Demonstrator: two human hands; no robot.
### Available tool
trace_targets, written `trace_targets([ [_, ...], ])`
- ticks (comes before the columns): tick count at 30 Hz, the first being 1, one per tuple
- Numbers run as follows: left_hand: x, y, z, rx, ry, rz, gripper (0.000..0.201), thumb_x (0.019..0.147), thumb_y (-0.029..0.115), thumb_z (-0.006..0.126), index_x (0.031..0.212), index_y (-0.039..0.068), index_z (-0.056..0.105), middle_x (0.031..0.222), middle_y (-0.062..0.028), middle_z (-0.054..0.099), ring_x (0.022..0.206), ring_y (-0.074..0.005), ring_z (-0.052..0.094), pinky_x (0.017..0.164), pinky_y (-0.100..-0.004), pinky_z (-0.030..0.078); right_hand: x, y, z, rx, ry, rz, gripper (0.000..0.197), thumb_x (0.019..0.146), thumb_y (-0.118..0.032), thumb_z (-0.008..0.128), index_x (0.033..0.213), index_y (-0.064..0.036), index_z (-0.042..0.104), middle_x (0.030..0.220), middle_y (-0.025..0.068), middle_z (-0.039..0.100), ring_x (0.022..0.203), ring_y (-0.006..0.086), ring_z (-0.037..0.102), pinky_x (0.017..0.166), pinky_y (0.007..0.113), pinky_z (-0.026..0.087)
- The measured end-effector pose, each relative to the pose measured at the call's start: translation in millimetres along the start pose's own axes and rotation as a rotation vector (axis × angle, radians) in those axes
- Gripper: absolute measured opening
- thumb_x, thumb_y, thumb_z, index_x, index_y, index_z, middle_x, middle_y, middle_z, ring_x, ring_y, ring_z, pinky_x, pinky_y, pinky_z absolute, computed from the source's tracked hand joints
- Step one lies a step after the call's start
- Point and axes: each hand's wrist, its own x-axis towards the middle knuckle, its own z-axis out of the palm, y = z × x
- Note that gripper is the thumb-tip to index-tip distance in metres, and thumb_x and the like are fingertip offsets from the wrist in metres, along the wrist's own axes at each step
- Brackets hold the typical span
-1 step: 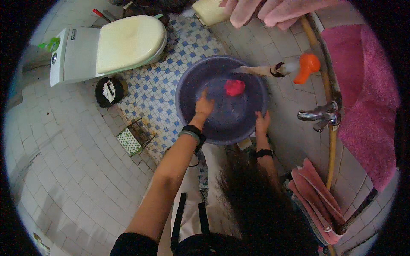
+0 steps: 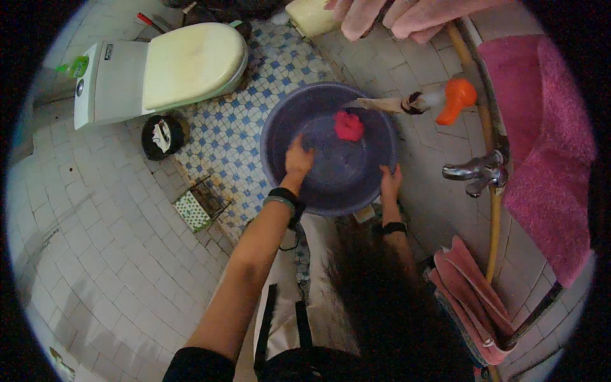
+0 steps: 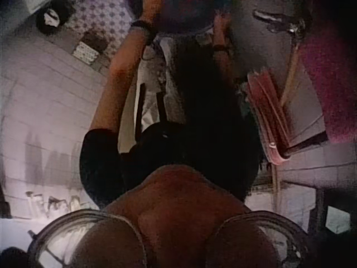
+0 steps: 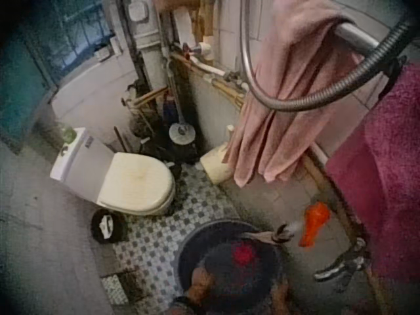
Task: The person hand washes a pink cloth in a purple basin filled with soapy water in a bathroom. They repeatedly submerge, scrub, wring, and rinse the cloth, then pour out the soapy water and refill the basin with fresh water from a tap to continue rinsing the cloth.
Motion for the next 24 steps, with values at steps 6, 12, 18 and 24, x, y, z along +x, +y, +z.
trace_targets([
  [6,-35.3,-16.4,-68.6,0.347,0.356,0.308,0.052,0.074,0.005,0.071,0.124,0.010,0.057,0.134,-0.0154,0.053,0.129,-0.0389,0.046,0.106,-0.0485,0.038,21.1,9.2,8.2,-0.356,-0.049,-0.112,0.064,0.092,-0.013,0.067,0.148,0.0036,0.040,0.141,0.0242,0.054,0.129,0.0366,0.052,0.107,0.045,0.042],
  [12,-35.2,-40.3,-93.7,0.278,0.321,0.129,0.059,0.084,0.016,0.068,0.138,0.010,0.044,0.122,-0.0204,0.061,0.114,-0.0421,0.057,0.091,-0.0512,0.047,-3.5,2.7,11.7,-0.364,0.019,-0.200,0.053,0.094,-0.016,0.066,0.140,0.0046,0.048,0.133,0.0243,0.059,0.118,0.0380,0.059,0.098,0.046,0.047],
  [18,4.2,-74.1,-99.8,0.161,0.155,0.184,0.060,0.092,0.027,0.063,0.142,0.005,0.040,0.096,-0.0247,0.069,0.087,-0.0455,0.066,0.079,-0.0509,0.053,-44.9,-16.7,29.3,-0.651,0.268,0.031,0.051,0.091,-0.014,0.069,0.135,0.0007,0.047,0.121,0.0224,0.064,0.110,0.0386,0.062,0.097,0.043,0.047],
  [24,8.5,-35.7,-119.2,0.163,0.205,0.355,0.067,0.083,0.016,0.073,0.143,0.004,0.043,0.135,-0.0215,0.051,0.117,-0.0421,0.054,0.099,-0.0454,0.046,-36.2,-82.2,48.4,-1.068,0.269,-0.907,0.063,0.084,-0.015,0.076,0.139,-0.0041,0.047,0.114,0.0215,0.068,0.114,0.0355,0.062,0.100,0.042,0.047],
])
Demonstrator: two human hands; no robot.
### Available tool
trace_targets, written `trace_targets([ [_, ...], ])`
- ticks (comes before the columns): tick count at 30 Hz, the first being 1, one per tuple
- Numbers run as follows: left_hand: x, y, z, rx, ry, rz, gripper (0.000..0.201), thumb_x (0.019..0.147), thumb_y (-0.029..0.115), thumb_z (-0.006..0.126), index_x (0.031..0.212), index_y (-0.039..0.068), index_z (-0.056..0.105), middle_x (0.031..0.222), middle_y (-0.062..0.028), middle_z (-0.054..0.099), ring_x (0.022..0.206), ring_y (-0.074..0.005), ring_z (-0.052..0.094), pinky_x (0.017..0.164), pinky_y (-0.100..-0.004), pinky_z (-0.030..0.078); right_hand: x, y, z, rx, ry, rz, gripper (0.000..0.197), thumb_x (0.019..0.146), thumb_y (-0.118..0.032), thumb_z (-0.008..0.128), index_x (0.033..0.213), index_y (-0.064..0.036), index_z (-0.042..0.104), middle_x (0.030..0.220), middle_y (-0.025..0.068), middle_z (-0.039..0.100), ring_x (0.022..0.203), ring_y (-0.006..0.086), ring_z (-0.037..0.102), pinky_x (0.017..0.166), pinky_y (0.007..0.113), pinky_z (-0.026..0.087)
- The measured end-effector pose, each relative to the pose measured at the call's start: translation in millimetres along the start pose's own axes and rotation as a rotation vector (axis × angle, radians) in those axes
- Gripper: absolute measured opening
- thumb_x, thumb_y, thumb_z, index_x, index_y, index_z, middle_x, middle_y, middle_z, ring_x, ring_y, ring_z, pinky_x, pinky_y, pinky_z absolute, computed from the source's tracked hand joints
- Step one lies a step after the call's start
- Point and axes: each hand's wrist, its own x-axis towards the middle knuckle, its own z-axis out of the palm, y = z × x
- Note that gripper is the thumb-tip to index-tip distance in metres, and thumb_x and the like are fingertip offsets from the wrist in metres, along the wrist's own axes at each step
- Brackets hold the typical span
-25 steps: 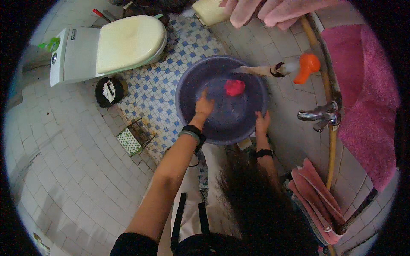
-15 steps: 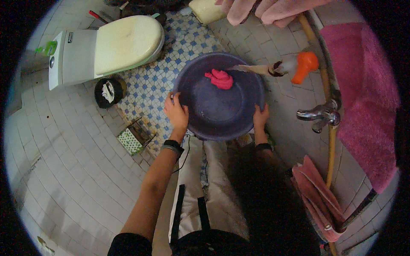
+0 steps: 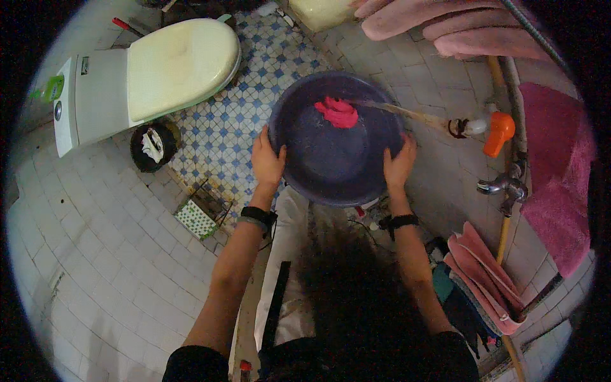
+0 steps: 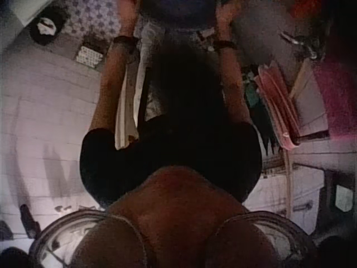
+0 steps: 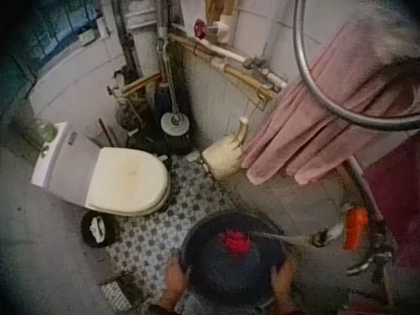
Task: The person hand washes a pink cloth in a purple basin filled with soapy water in a bathroom. They repeatedly submerge, scrub, wring, and rinse the cloth, then pour out the soapy water and refill the basin with fresh water from a tap to continue rinsing the cloth.
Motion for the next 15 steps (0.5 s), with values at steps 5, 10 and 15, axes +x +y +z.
trace_targets([
  [5,20.3,36.7,-2.7,0.140,0.079,0.262,0.060,0.080,0.009,0.073,0.135,0.003,0.051,0.129,-0.0204,0.056,0.116,-0.0401,0.056,0.099,-0.0443,0.046,70.6,-44.8,52.7,1.052,-0.581,0.464,0.025,0.097,-0.015,0.061,0.119,-0.0052,0.063,0.115,0.0140,0.069,0.106,0.0319,0.066,0.094,0.042,0.053],
  [10,40.4,71.8,42.5,-0.415,-0.329,-0.061,0.040,0.092,0.018,0.062,0.130,0.003,0.057,0.121,-0.0200,0.062,0.109,-0.0343,0.062,0.093,-0.0408,0.050,103.0,-50.0,116.7,1.992,-0.603,1.298,0.028,0.101,-0.027,0.057,0.114,-0.0045,0.065,0.110,0.0128,0.071,0.098,0.0249,0.069,0.090,0.037,0.054],
  [15,77.3,144.9,114.5,-1.174,-0.414,-0.403,0.047,0.105,0.048,0.044,0.124,0.008,0.060,0.119,-0.0075,0.065,0.107,-0.0198,0.062,0.088,-0.0339,0.051,119.3,-66.8,106.4,2.240,-0.902,0.801,0.035,0.103,-0.036,0.052,0.111,-0.0040,0.066,0.108,0.0101,0.070,0.098,0.0216,0.065,0.090,0.035,0.052],
])
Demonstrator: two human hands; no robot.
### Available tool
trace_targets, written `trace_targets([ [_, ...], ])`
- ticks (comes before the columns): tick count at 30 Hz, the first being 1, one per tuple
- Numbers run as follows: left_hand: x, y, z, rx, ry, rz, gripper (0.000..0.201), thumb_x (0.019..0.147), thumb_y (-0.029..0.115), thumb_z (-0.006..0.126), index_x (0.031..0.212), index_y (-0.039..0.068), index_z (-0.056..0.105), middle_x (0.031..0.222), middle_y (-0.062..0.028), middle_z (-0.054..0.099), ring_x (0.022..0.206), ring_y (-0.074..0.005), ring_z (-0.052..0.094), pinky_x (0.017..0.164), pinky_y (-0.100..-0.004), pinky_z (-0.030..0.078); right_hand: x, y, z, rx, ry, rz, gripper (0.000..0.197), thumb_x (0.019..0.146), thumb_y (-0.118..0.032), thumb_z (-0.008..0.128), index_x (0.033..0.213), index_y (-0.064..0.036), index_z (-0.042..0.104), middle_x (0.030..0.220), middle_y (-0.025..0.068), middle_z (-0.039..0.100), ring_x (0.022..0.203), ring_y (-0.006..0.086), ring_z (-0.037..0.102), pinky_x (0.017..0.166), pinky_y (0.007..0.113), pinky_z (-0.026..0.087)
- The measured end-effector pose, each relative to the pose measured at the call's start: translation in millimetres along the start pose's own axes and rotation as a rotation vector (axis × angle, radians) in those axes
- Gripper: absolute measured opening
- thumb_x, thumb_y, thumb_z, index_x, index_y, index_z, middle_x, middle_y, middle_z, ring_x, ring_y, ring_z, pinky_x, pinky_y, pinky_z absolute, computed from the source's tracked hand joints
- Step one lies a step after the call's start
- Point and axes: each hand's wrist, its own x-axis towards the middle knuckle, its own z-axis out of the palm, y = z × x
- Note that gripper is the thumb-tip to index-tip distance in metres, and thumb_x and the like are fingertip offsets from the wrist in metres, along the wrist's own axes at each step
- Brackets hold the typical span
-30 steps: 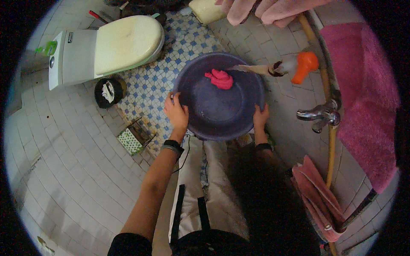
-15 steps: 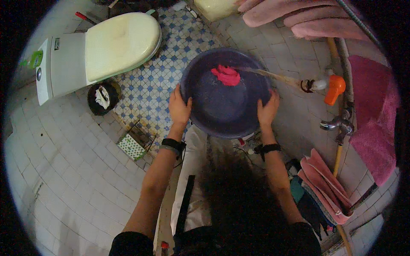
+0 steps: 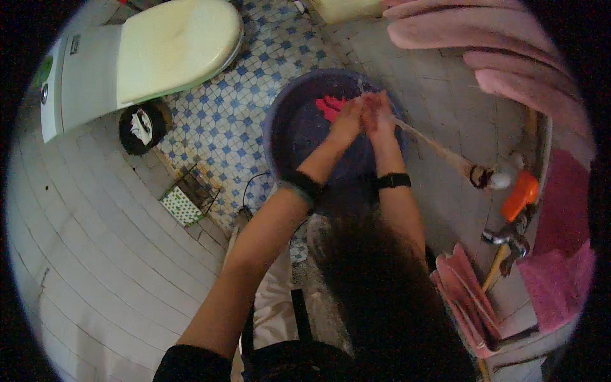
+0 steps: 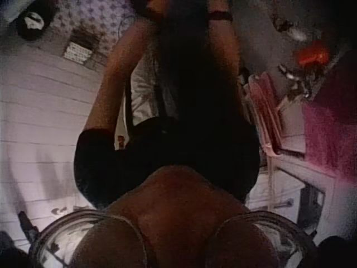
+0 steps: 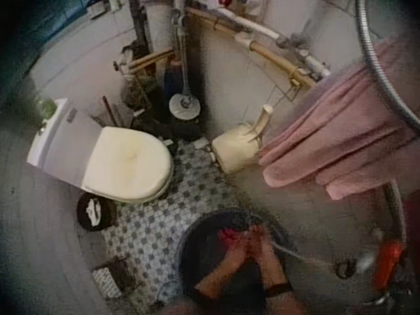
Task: The person hand washes a pink cloth in a purple basin filled with soapy water in a bathroom. They repeatedly submerge, scrub, wring, and rinse the cloth, then pour out the soapy water and refill the basin with fresh water from a tap to continue rinsing the cloth.
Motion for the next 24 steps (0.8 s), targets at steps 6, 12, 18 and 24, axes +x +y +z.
trace_targets([
  [6,55.1,-16.0,66.2,-0.227,-0.089,0.040,0.043,0.103,0.045,0.046,0.123,0.009,0.060,0.115,-0.0073,0.064,0.104,-0.0202,0.062,0.087,-0.0341,0.051,-13.1,4.3,43.5,-0.709,0.415,-0.250,0.034,0.101,-0.037,0.055,0.106,-0.0057,0.066,0.096,0.0056,0.067,0.092,0.0179,0.062,0.085,0.033,0.051],
  [12,62.7,-36.4,83.2,0.092,0.144,0.064,0.037,0.102,0.038,0.050,0.123,0.009,0.059,0.113,-0.0074,0.064,0.104,-0.0216,0.062,0.089,-0.0355,0.050,-32.6,-15.7,32.0,-0.673,0.404,-0.151,0.030,0.101,-0.036,0.054,0.100,-0.0077,0.066,0.086,0.0030,0.062,0.081,0.0159,0.059,0.073,0.030,0.049],
  [18,22.9,-61.4,55.4,0.444,0.401,-0.013,0.032,0.100,0.031,0.055,0.123,0.009,0.058,0.110,-0.0075,0.063,0.104,-0.0231,0.061,0.092,-0.0368,0.050,-42.7,1.7,42.1,-0.439,0.578,-0.032,0.028,0.102,-0.034,0.054,0.093,-0.0097,0.065,0.077,0.0004,0.058,0.070,0.0138,0.055,0.062,0.027,0.047],
  [24,35.3,-75.2,36.5,0.125,0.327,-0.098,0.030,0.099,0.023,0.056,0.125,0.009,0.056,0.109,-0.0075,0.063,0.103,-0.0234,0.061,0.093,-0.0367,0.050,-14.1,8.4,31.7,-0.272,0.656,0.012,0.019,0.099,-0.026,0.057,0.090,-0.0118,0.063,0.070,-0.0031,0.050,0.065,0.0114,0.048,0.059,0.027,0.043],
])
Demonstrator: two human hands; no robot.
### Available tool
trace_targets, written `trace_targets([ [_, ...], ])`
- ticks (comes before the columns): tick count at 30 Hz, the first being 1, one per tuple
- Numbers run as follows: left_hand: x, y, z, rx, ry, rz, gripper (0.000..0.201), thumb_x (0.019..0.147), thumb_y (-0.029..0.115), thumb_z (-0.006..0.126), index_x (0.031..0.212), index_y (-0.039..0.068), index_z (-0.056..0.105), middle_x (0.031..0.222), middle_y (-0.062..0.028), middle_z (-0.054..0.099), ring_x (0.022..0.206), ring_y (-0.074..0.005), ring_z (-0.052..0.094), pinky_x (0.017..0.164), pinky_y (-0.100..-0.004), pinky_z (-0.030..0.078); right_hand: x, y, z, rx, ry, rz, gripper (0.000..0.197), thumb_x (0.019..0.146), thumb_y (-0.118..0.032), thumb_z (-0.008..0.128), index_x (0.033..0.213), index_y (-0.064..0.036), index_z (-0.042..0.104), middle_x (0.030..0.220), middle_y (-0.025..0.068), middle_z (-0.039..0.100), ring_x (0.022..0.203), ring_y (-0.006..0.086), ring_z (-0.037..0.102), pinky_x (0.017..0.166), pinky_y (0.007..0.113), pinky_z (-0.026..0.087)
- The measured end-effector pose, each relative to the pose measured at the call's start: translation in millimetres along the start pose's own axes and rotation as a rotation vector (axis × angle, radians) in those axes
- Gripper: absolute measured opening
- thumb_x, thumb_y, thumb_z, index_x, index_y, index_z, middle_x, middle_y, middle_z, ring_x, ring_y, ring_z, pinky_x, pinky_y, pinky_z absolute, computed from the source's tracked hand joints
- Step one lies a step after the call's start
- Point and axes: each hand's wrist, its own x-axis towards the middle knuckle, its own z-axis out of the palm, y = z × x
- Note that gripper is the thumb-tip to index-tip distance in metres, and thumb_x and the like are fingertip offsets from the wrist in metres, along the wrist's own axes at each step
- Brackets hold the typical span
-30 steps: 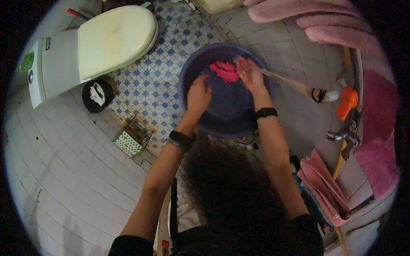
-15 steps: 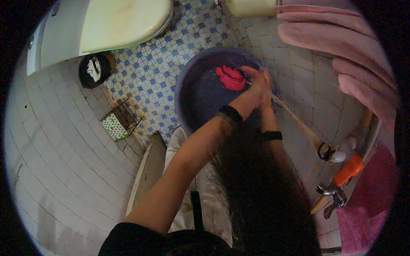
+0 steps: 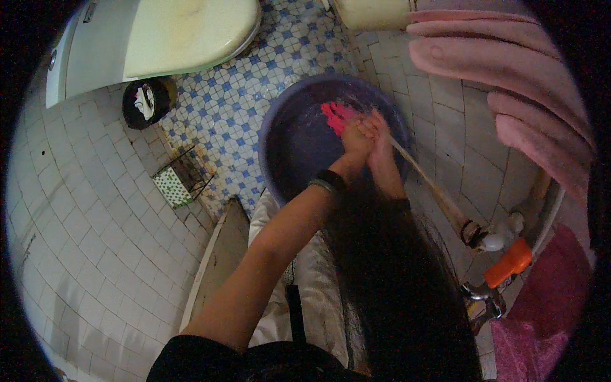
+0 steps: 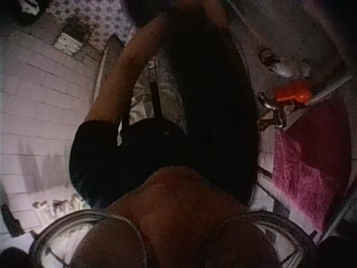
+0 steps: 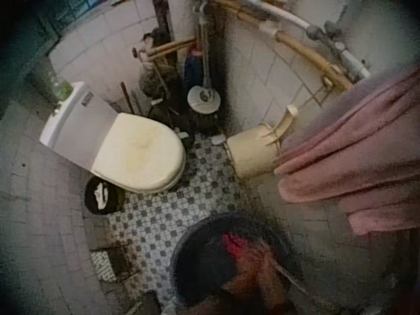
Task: The person hand washes a pink cloth in a purple basin filled with soapy water in a bathroom. They repeatedly submerge, scrub, wring, and rinse the cloth, then pour out the soapy water and refill the basin with fresh water from a tap to continue rinsing the cloth.
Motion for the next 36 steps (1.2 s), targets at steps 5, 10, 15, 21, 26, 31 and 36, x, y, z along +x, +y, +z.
trace_targets([
  [5,-1.0,5.7,-3.1,-0.850,-0.405,-0.186,0.034,0.098,0.017,0.054,0.131,0.009,0.054,0.108,-0.0074,0.063,0.101,-0.0217,0.062,0.093,-0.0341,0.050,25.6,-5.7,-14.1,0.193,-0.171,0.084,0.022,0.101,-0.028,0.055,0.104,-0.0090,0.066,0.073,-0.0008,0.054,0.067,0.0125,0.050,0.068,0.029,0.047],
  [10,-7.0,24.0,17.1,-0.743,-0.077,-0.305,0.035,0.100,0.039,0.056,0.121,0.012,0.058,0.108,-0.0082,0.066,0.096,-0.0266,0.065,0.085,-0.0415,0.053,37.5,-12.3,-15.9,0.021,-0.365,0.051,0.031,0.100,-0.030,0.056,0.119,-0.0057,0.062,0.090,0.0072,0.064,0.080,0.0215,0.060,0.076,0.036,0.051],
  [15,12.3,33.1,36.0,-0.245,-0.129,-0.275,0.045,0.103,0.038,0.043,0.139,0.010,0.048,0.140,-0.0156,0.050,0.126,-0.0311,0.051,0.099,-0.0426,0.046,30.8,-15.4,-30.0,-0.338,-0.377,-0.318,0.037,0.098,-0.030,0.060,0.125,-0.0047,0.059,0.109,0.0112,0.066,0.098,0.0271,0.062,0.089,0.041,0.051],
  [21,19.3,22.5,42.8,0.258,-0.128,0.082,0.048,0.106,0.043,0.037,0.112,0.007,0.068,0.108,-0.0137,0.071,0.097,-0.0312,0.069,0.086,-0.0409,0.054,19.2,-14.0,-59.0,-0.601,-0.257,-0.520,0.036,0.097,-0.027,0.061,0.125,-0.0044,0.059,0.112,0.0121,0.065,0.101,0.0273,0.062,0.092,0.041,0.050],
  [26,-1.1,37.9,26.9,-0.219,-0.189,0.002,0.046,0.107,0.037,0.039,0.116,0.000,0.064,0.108,-0.0162,0.072,0.096,-0.0314,0.071,0.083,-0.0420,0.057,19.3,-9.4,-68.5,-0.812,-0.245,-0.571,0.035,0.096,-0.025,0.062,0.125,-0.0042,0.060,0.114,0.0128,0.065,0.104,0.0275,0.062,0.094,0.041,0.050],
  [31,-17.6,62.0,9.0,-0.346,-0.488,-0.162,0.048,0.106,0.036,0.044,0.127,-0.006,0.054,0.106,-0.0227,0.072,0.091,-0.0347,0.071,0.081,-0.0427,0.059,24.5,1.4,-70.8,-1.089,-0.304,-0.602,0.035,0.095,-0.022,0.062,0.125,-0.0040,0.060,0.117,0.0136,0.065,0.106,0.0276,0.062,0.096,0.041,0.049],
  [36,-17.2,67.1,16.9,-0.342,-0.717,-0.152,0.060,0.105,0.047,0.038,0.120,-0.006,0.061,0.102,-0.0235,0.073,0.081,-0.0341,0.072,0.073,-0.0414,0.059,34.2,17.3,-72.9,-1.331,-0.383,-0.635,0.035,0.094,-0.020,0.063,0.125,-0.0037,0.060,0.119,0.0143,0.065,0.109,0.0278,0.062,0.098,0.041,0.048],
])
